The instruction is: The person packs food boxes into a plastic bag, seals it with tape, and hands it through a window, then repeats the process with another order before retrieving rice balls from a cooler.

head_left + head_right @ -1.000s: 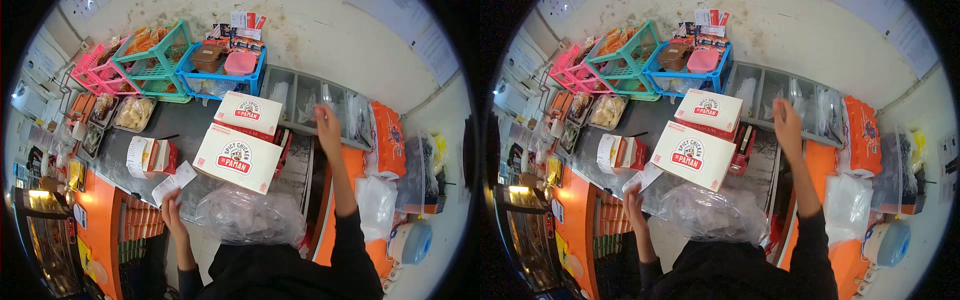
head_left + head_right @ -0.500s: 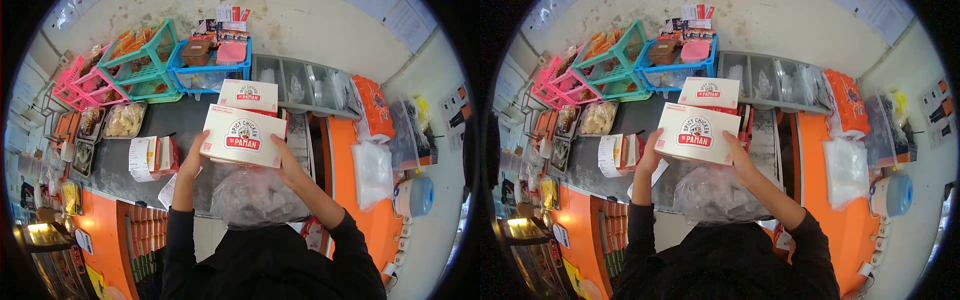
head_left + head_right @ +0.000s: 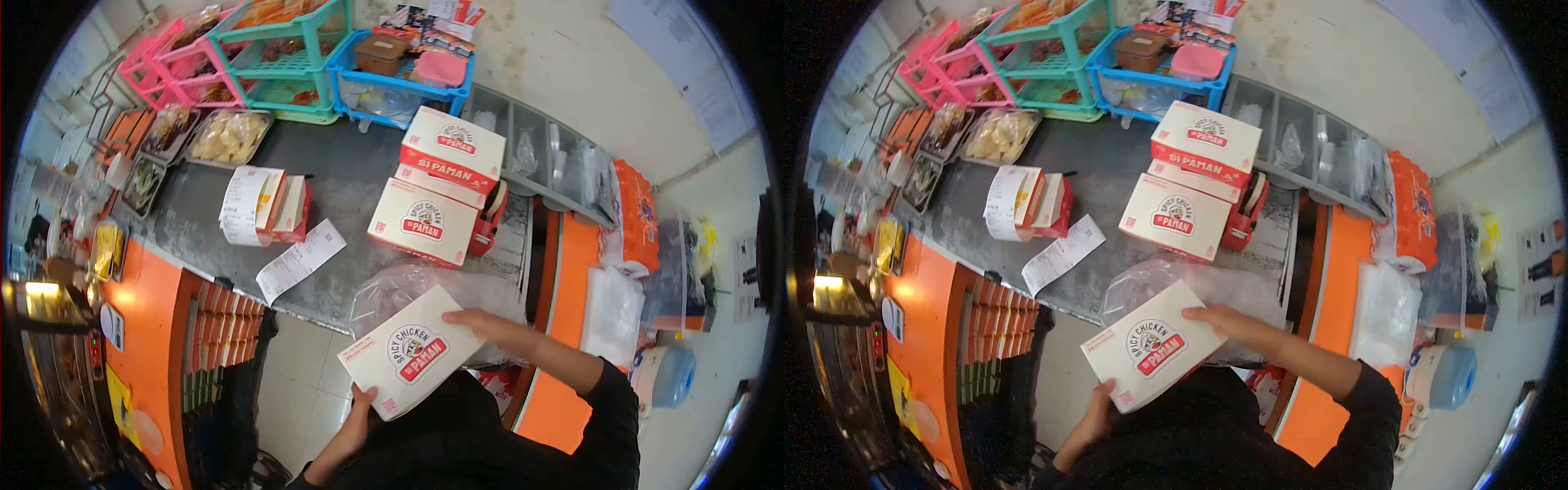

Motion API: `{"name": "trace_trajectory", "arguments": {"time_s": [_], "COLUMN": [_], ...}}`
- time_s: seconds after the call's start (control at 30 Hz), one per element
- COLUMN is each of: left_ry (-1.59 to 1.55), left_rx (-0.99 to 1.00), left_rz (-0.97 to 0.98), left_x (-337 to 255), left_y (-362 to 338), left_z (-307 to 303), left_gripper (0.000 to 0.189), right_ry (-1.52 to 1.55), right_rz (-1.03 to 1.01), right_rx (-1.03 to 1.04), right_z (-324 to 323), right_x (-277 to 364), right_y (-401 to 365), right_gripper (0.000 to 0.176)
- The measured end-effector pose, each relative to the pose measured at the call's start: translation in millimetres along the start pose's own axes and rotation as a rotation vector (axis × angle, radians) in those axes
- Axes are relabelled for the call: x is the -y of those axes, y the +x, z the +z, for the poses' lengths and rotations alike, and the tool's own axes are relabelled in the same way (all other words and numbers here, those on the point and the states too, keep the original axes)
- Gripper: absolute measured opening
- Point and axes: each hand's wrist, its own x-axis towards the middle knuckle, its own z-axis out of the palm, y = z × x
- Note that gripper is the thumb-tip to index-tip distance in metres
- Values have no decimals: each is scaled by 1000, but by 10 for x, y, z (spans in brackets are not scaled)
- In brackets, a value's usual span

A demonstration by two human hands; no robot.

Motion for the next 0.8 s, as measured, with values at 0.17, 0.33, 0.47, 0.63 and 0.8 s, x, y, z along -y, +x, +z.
{"name": "trace_trajectory", "arguments": {"time_s": [0.17, 0.33, 0.47, 0.63, 0.8], "left_ry": [-151, -235, -123, 218, 672], "left_rx": [-23, -62, -46, 123, -503], "left_rz": [-72, -53, 30, 62, 476], "left_x": [726, 1140, 1215, 1092, 696], "left_y": [476, 864, 907, 713, 1084], "left_z": [216, 413, 401, -424, -284], "left_gripper": [64, 65, 62, 46, 43], "right_ry": [-445, -869, -1101, -1251, -361], "right_rz": [-241, -135, -433, -1028, -587], "right_rx": [111, 142, -310, -882, -958], "right_z": [-500, -653, -249, 259, 492], "right_x": [159, 201, 84, -447, -1116], "right_y": [553, 803, 552, 97, 249], "right_gripper": [54, 51, 42, 48, 84]}}
